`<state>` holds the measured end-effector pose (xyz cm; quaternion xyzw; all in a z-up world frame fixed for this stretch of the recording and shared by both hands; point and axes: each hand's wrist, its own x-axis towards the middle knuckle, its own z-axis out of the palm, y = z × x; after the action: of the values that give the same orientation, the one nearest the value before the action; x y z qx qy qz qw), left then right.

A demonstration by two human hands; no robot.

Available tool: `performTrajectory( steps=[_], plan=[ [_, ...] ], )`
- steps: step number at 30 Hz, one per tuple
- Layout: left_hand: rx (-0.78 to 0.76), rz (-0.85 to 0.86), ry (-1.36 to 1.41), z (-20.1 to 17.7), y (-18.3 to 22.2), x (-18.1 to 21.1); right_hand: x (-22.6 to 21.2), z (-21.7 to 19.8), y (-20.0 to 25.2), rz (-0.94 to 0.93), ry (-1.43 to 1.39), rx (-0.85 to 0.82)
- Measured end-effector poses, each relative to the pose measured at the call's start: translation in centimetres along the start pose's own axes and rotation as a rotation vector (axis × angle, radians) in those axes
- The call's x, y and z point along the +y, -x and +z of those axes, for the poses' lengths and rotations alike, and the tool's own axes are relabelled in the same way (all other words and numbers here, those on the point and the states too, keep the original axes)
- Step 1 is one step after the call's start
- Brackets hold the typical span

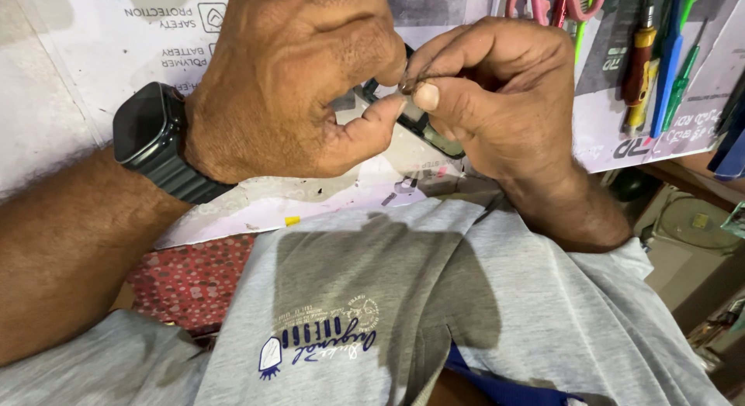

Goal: The person replaces a mobile phone screen by using a screwdriver to remove the old frame, cutting and applying tape to the new screen, and fitting the new screen assembly into the phone body.

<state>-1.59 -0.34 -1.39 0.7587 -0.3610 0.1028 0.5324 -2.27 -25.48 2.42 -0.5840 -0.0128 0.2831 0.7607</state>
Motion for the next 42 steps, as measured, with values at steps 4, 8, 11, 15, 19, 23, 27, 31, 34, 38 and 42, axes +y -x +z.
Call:
performTrajectory(
  steps=[4, 8, 11, 15, 19, 23, 27, 31, 34, 38, 42],
  plan=[
    [-0.001, 0.007, -0.009, 0.0, 0.1, 0.0, -0.3, 0.3, -0.2, 0.013, 0.046, 0.008],
    [-0.014, 0.019, -0.027, 0.0, 0.2, -0.3, -0.2, 0.4, -0.4, -0.011, 0.065, -0.010],
    [-0.011, 0.016, -0.024, 0.1, 0.2, -0.3, -0.2, 0.4, -0.2, -0.008, 0.059, -0.004],
    [-0.006, 0.002, -0.021, 0.3, 0.3, -0.2, 0.0, 0.2, 0.0, -0.019, 0.075, -0.011],
    [0.002, -0.006, -0.006, 0.4, 0.3, -0.2, 0.0, 0.4, 0.1, -0.062, 0.154, -0.030],
    [-0.009, -0.032, 0.002, 0.5, 0.4, -0.1, 0.0, 0.8, -0.6, -0.042, 0.135, 0.050],
    [-0.004, -0.044, 0.029, 0.6, 0.3, 0.2, 0.3, 0.6, -0.3, -0.072, 0.179, 0.067],
    [-0.005, -0.048, 0.012, 0.6, 0.3, 0.4, 0.7, 0.3, 0.3, -0.135, 0.349, 0.038],
    [-0.055, -0.090, 0.045, 0.2, 0.1, 0.2, 0.5, 0.4, 0.0, -0.134, 0.415, 0.050],
    [-0.132, -0.122, -0.021, -0.7, -0.5, 0.1, -0.1, 0.8, -0.1, -0.103, 0.433, 0.104],
    [-0.295, -0.124, -0.075, -0.7, -1.4, 0.0, -0.1, 0.5, 0.0, -0.129, 0.518, 0.081]
  ],
)
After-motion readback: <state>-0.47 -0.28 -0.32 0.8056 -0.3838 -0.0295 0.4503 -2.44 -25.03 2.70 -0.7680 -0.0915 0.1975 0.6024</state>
